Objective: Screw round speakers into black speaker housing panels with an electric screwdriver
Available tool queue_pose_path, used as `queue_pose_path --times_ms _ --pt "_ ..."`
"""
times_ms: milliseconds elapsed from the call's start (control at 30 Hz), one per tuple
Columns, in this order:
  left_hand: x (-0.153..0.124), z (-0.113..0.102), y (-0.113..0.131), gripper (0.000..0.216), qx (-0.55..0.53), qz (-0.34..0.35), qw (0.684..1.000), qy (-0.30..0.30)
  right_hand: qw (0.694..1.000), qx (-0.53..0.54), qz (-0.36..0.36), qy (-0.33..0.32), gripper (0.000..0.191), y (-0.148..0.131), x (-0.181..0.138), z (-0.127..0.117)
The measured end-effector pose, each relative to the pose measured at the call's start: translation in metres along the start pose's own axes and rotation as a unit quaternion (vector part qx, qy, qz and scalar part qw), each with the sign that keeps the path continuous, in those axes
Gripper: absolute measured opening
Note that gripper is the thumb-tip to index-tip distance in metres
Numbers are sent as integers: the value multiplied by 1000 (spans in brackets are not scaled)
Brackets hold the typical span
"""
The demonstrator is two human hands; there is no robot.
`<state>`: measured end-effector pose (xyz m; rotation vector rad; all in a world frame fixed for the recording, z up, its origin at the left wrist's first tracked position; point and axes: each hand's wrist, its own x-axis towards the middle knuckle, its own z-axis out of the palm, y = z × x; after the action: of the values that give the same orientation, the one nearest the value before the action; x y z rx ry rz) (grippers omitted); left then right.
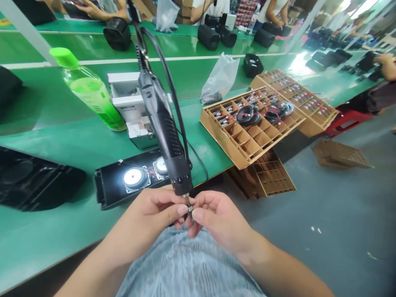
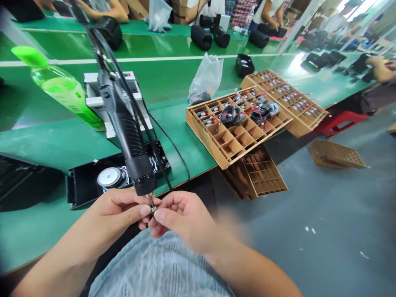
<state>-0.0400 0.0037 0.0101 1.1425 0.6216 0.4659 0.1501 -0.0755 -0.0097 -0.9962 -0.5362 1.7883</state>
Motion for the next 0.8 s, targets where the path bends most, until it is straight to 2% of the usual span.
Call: queue_pose_path --times_ms 133,467,667,800 --pt "-1 3 3 26 43 -4 999 27 999 -32 7 22 29 -3 -2 2" --pt "1 -2 0 25 22 -1 997 70 995 -75 12 62 29 -11 -1 6" --pt "1 -5 -5 25 26 5 997 76 992 -102 -14 72 25 -16 -5 11" --pt "0 -4 -10 19 -5 5 998 59 984 -155 -39 78 20 -17 -12 11"
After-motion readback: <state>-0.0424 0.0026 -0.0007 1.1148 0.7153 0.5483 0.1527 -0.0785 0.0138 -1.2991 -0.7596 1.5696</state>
